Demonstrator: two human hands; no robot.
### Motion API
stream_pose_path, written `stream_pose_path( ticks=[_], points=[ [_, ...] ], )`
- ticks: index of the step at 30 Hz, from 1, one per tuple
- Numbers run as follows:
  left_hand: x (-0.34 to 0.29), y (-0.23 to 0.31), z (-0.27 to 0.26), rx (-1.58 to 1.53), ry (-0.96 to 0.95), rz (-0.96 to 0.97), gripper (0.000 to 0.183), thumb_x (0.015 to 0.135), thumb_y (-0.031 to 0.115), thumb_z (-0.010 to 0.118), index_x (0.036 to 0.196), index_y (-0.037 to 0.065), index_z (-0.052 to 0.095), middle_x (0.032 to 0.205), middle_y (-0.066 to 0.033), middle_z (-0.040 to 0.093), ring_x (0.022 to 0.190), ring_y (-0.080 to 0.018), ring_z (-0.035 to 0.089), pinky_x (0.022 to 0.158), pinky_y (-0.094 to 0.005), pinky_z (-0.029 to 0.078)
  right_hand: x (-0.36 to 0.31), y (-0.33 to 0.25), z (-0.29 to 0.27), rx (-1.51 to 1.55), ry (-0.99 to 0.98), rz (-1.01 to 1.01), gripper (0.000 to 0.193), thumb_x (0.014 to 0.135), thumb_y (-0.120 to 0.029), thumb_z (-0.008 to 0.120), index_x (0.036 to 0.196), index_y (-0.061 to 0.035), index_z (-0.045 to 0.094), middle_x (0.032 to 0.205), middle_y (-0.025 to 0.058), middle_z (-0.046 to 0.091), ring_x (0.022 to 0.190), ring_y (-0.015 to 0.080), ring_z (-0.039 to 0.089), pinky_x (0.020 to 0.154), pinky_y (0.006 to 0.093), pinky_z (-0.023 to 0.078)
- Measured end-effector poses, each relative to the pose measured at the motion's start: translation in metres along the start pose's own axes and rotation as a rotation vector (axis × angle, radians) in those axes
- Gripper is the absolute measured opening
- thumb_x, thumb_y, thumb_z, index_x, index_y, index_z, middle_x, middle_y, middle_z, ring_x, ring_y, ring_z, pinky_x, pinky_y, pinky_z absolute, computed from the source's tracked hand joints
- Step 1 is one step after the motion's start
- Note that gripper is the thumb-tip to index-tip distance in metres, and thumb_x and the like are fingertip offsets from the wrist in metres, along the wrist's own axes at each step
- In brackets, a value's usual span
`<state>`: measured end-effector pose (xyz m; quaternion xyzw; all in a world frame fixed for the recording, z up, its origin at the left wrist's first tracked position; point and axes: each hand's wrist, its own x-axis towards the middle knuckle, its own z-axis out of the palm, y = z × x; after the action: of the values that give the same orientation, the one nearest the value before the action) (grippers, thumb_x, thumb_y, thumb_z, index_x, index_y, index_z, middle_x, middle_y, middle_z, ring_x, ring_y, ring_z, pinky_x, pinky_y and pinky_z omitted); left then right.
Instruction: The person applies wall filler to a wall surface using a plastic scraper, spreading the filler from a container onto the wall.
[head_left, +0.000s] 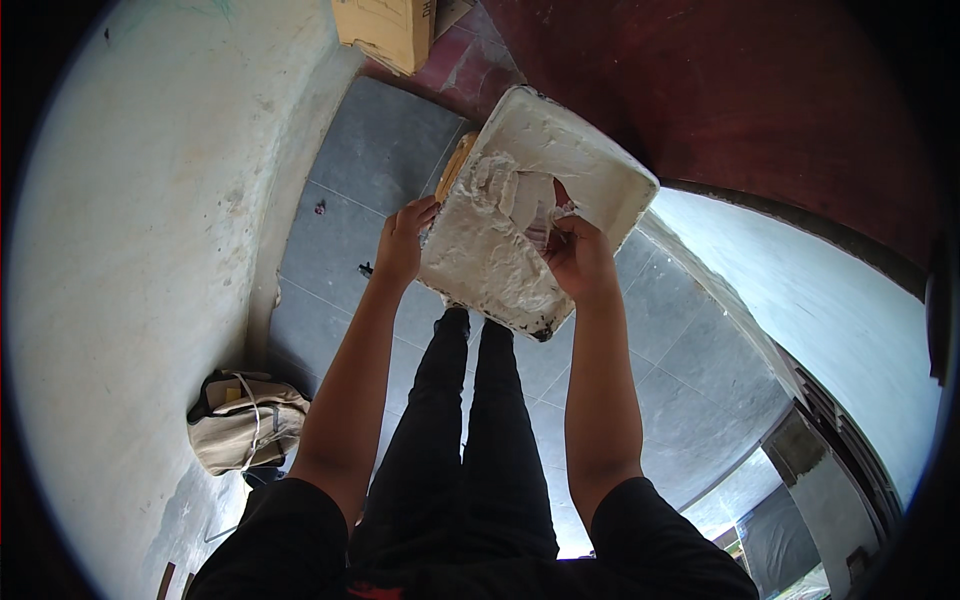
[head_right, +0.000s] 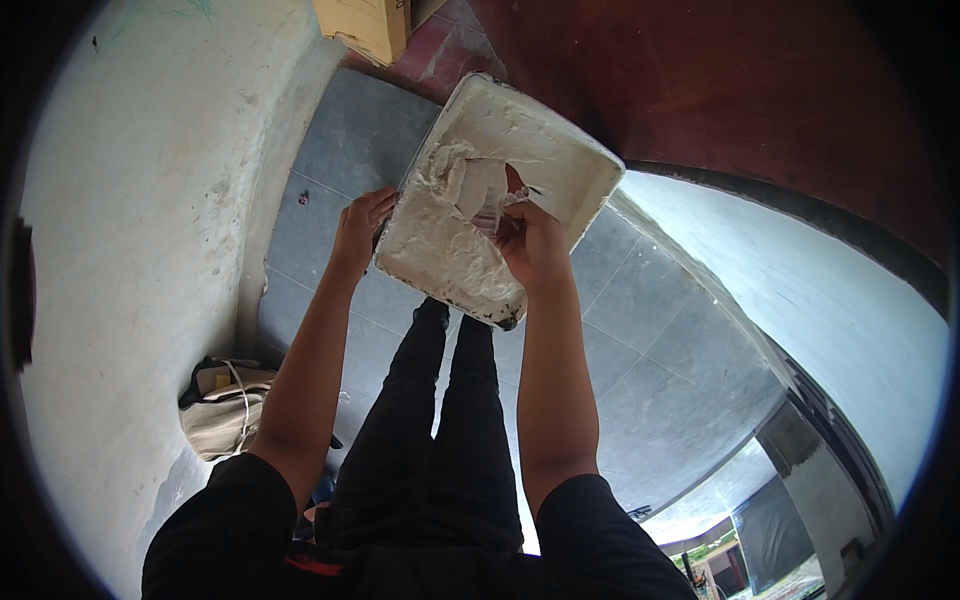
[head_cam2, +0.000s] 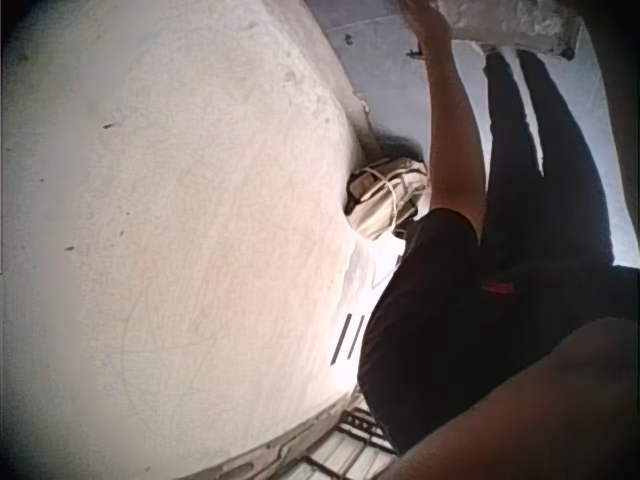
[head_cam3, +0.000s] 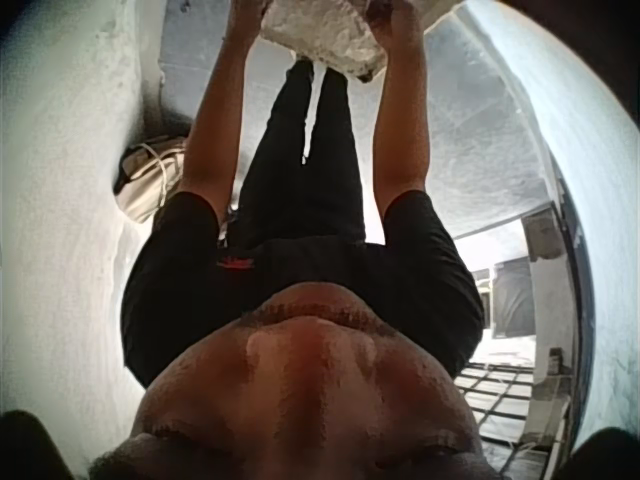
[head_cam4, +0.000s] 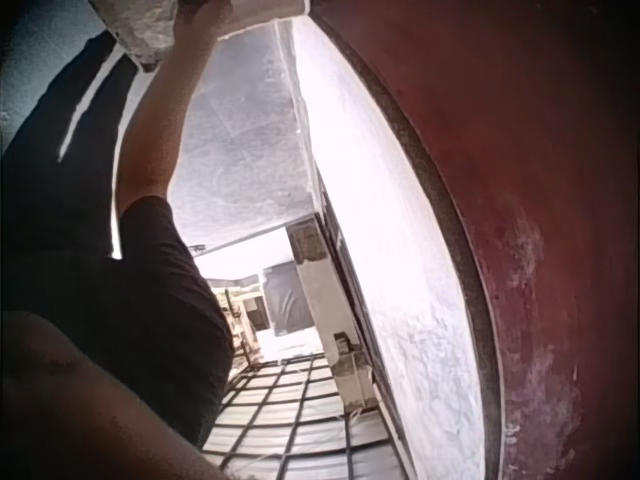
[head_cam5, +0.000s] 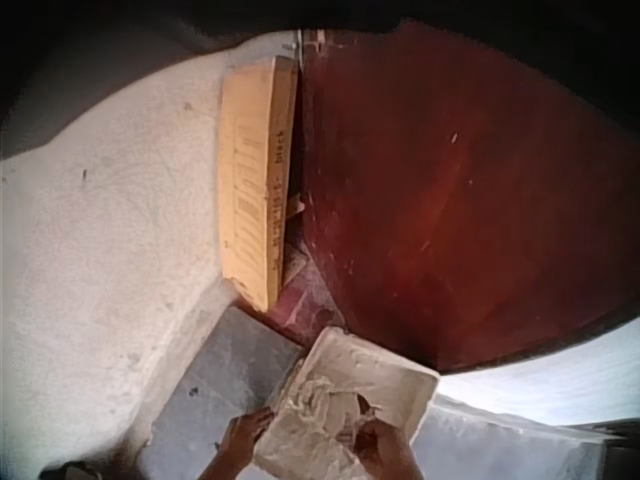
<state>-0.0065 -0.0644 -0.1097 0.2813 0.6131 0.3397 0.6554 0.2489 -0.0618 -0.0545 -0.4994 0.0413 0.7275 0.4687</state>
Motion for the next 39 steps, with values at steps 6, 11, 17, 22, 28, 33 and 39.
stream_pose_path(
  ticks=[6, 11, 17, 22, 28, 33, 39],
  points=[
    [-0.004, -0.004, -0.003, 0.140, 0.083, 0.092, 0.060, 0.100, 0.032, 0.032, 0.135, -0.014, 0.048, 0.136, -0.0253, 0.055, 0.132, -0.0316, 0.049, 0.115, -0.0383, 0.032, -0.015, -0.007, 0.007, 0.096, 0.002, 0.010, 0.052, 0.085, -0.001, 0.046, 0.136, 0.0031, 0.045, 0.124, 0.0140, 0.056, 0.103, 0.0251, 0.062, 0.093, 0.0391, 0.053],
    [-0.047, 0.032, 0.010, 0.174, 0.139, 0.163, 0.058, 0.099, 0.028, 0.033, 0.135, -0.014, 0.048, 0.137, -0.0258, 0.054, 0.133, -0.0310, 0.049, 0.114, -0.0366, 0.033, -0.058, -0.028, 0.021, 0.164, 0.008, 0.010, 0.050, 0.085, -0.001, 0.045, 0.134, 0.0042, 0.042, 0.124, 0.0161, 0.056, 0.107, 0.0277, 0.061, 0.095, 0.0426, 0.052],
    [-0.142, 0.112, 0.048, 0.070, 0.006, 0.388, 0.059, 0.098, 0.027, 0.029, 0.138, -0.014, 0.045, 0.141, -0.0272, 0.051, 0.135, -0.0323, 0.046, 0.115, -0.0365, 0.031, -0.176, -0.074, 0.066, 0.188, -0.075, -0.121, 0.035, 0.089, -0.005, 0.047, 0.122, 0.0052, 0.050, 0.115, 0.0136, 0.061, 0.100, 0.0242, 0.064, 0.091, 0.0381, 0.054],
    [-0.203, 0.180, 0.088, -0.013, -0.147, 0.592, 0.056, 0.098, 0.023, 0.029, 0.138, -0.011, 0.047, 0.141, -0.0257, 0.052, 0.136, -0.0331, 0.047, 0.115, -0.0386, 0.031, -0.279, -0.105, 0.089, 0.275, -0.129, -0.262, 0.029, 0.090, -0.005, 0.046, 0.117, 0.0021, 0.054, 0.113, 0.0103, 0.063, 0.099, 0.0226, 0.064, 0.088, 0.0372, 0.054],
    [-0.271, 0.261, 0.164, -0.095, -0.395, 0.746, 0.059, 0.099, 0.027, 0.028, 0.140, -0.011, 0.045, 0.142, -0.0254, 0.050, 0.137, -0.0337, 0.044, 0.118, -0.0401, 0.028, -0.383, -0.140, 0.076, 0.279, -0.244, -0.456, 0.031, 0.091, -0.006, 0.045, 0.120, 0.0040, 0.052, 0.115, 0.0134, 0.061, 0.100, 0.0231, 0.064, 0.090, 0.0370, 0.053],
    [-0.323, 0.285, 0.246, -0.124, -0.557, 0.889, 0.059, 0.099, 0.029, 0.028, 0.139, -0.011, 0.044, 0.142, -0.0258, 0.050, 0.138, -0.0344, 0.044, 0.118, -0.0415, 0.027, -0.437, -0.177, 0.029, 0.222, -0.303, -0.563, 0.039, 0.091, -0.007, 0.046, 0.128, 0.0051, 0.048, 0.117, 0.0137, 0.061, 0.105, 0.0236, 0.062, 0.094, 0.0372, 0.052],
    [-0.369, 0.270, 0.343, -0.139, -0.616, 0.954, 0.061, 0.100, 0.033, 0.028, 0.139, -0.010, 0.045, 0.143, -0.0268, 0.048, 0.138, -0.0360, 0.042, 0.120, -0.0437, 0.024, -0.481, -0.224, -0.059, 0.261, -0.317, -0.635, 0.045, 0.087, -0.006, 0.046, 0.130, 0.0052, 0.049, 0.118, 0.0143, 0.062, 0.104, 0.0238, 0.063, 0.094, 0.0387, 0.050]
  ],
)
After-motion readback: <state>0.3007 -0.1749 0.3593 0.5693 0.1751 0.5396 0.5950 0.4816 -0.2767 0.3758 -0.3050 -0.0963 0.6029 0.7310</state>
